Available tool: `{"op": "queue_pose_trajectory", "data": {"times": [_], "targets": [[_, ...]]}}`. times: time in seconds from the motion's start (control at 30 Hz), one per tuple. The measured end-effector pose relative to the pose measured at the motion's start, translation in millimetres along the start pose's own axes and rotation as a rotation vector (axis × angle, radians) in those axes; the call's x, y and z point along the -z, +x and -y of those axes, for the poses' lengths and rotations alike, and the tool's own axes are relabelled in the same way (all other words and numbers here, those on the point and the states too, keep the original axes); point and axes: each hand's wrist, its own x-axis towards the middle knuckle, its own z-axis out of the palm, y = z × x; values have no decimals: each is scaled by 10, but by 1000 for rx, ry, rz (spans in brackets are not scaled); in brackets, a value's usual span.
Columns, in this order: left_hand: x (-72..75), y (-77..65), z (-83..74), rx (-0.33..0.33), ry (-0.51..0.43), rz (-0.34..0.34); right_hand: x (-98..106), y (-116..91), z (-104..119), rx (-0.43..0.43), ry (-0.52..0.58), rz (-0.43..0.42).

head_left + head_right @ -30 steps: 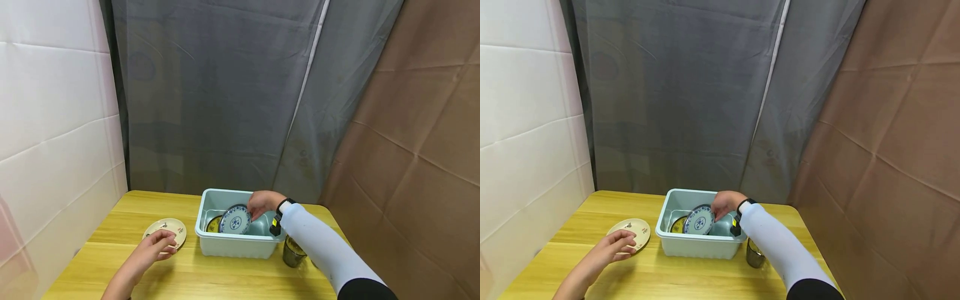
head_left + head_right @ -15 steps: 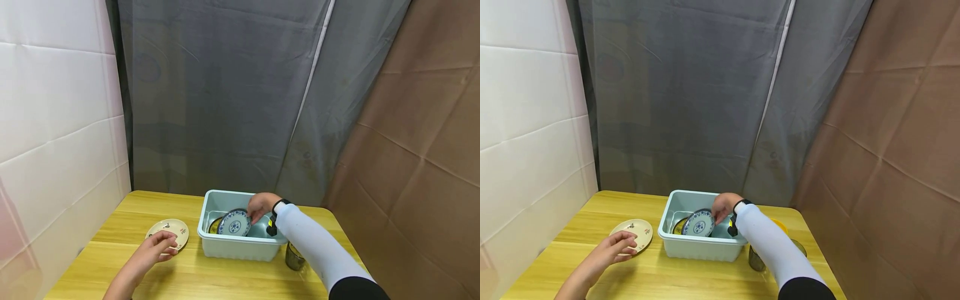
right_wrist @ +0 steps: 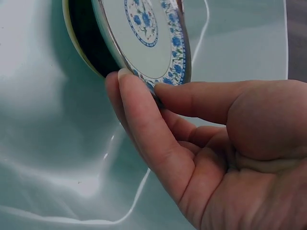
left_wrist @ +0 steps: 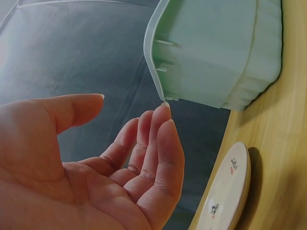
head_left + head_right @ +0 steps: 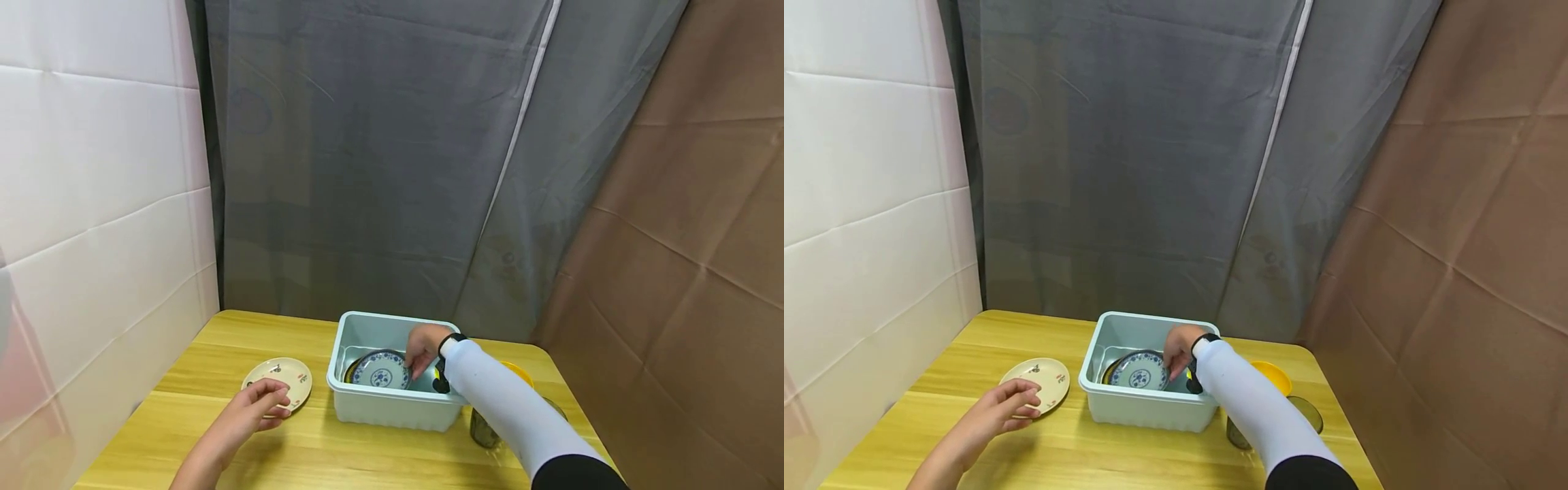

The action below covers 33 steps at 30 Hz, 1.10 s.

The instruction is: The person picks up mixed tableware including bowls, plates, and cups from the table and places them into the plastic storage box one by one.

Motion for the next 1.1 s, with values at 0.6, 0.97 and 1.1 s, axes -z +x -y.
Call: {"op": "queue_pose_trajectory", "data": {"times": [0.6, 0.97, 1.1], "targets": [[-17, -12, -12, -6, -8, -13, -145, -54, -44, 17, -75, -113], [-13, 4, -18, 0, 2, -10, -142, -80, -88, 82, -69, -106], [-14, 7, -26, 5, 7, -15, -128, -60, -113, 91, -58, -88]]}}
